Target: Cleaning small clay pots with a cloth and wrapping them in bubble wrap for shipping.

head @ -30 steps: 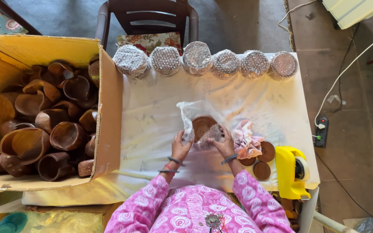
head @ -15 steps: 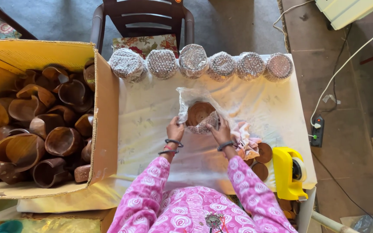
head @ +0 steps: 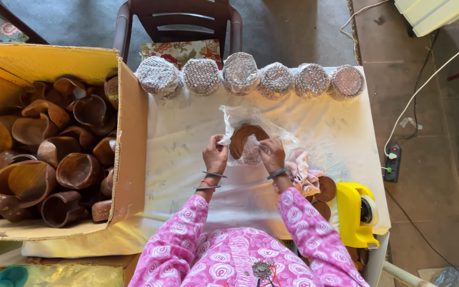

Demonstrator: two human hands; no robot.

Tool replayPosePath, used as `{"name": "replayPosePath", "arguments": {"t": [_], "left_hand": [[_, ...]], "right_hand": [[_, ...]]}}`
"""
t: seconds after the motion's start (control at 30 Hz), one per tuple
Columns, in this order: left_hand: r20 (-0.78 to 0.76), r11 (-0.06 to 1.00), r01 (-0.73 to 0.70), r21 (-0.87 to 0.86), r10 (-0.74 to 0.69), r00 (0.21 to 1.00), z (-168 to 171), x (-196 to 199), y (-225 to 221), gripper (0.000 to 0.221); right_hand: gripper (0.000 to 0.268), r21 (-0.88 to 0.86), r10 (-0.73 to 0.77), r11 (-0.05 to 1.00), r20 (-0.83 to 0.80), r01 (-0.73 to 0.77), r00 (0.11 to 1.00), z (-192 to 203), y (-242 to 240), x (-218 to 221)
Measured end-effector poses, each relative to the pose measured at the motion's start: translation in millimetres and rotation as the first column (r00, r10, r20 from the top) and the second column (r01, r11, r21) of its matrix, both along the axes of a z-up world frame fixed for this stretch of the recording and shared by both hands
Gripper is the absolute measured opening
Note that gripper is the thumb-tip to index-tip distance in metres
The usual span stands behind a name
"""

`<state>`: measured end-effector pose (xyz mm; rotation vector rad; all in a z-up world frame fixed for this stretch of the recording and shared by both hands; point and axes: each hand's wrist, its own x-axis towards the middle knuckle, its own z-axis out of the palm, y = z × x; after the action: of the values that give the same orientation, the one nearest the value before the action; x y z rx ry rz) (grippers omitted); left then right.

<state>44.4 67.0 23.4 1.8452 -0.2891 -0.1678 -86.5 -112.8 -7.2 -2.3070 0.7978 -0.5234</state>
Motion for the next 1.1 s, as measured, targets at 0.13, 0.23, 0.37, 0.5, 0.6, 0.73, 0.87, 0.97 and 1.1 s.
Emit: {"name": "replayPosePath", "arguments": {"t": [0.13, 0.23, 0.37, 0.5, 0.6, 0.73, 0.87, 0.97, 1.1], "left_hand": [[0.075, 0.993, 0.102, 0.060, -0.106, 0.992, 19, -14, -8, 0.030], [0.112, 0.983, 0.178, 0.051, -0.183, 0.977, 16, -28, -17, 0.037], [0.199, 0.958, 0.273, 0.086, -0.285, 0.938, -19, -49, -38, 0.039], [0.224, 0.899, 0.374, 0.229, -0.422, 0.878, -10, -63, -46, 0.048], [0.224, 0.827, 0.442, 0.347, -0.530, 0.818, -3, -69, -47, 0.060], [0.245, 0.756, 0.444, 0.481, -0.602, 0.759, 4, -80, -47, 0.065], [0.323, 0.786, 0.487, 0.381, -0.607, 0.727, -6, -83, -33, 0.052], [0.463, 0.914, 0.328, 0.236, -0.403, 0.789, -9, -66, 1, 0.031], [0.373, 0.950, 0.179, 0.254, -0.267, 0.888, 15, -43, 46, 0.043]], "right_hand": [[0.041, -0.058, 0.063, 0.997, 0.048, -0.060, 0.997, 22, 5, 20], [0.054, 0.015, 0.014, 1.000, 0.051, -0.014, 0.999, 21, 1, 26], [0.050, 0.149, 0.022, 0.988, 0.034, -0.027, 0.999, -10, -16, 24], [0.050, 0.172, 0.111, 0.976, 0.125, -0.131, 0.986, -28, -34, 12], [0.055, 0.431, 0.010, 0.891, 0.296, -0.142, 0.955, 1, -25, 0], [0.027, 0.121, 0.141, 0.978, 0.213, -0.169, 0.967, 24, 1, -6], [0.020, 0.335, 0.158, 0.920, 0.158, -0.203, 0.975, -9, -4, -3], [0.022, 0.264, 0.201, 0.935, 0.151, -0.235, 0.968, -9, -7, -2], [0.019, 0.316, 0.169, 0.929, 0.101, -0.193, 0.980, 16, 0, 1]]}}
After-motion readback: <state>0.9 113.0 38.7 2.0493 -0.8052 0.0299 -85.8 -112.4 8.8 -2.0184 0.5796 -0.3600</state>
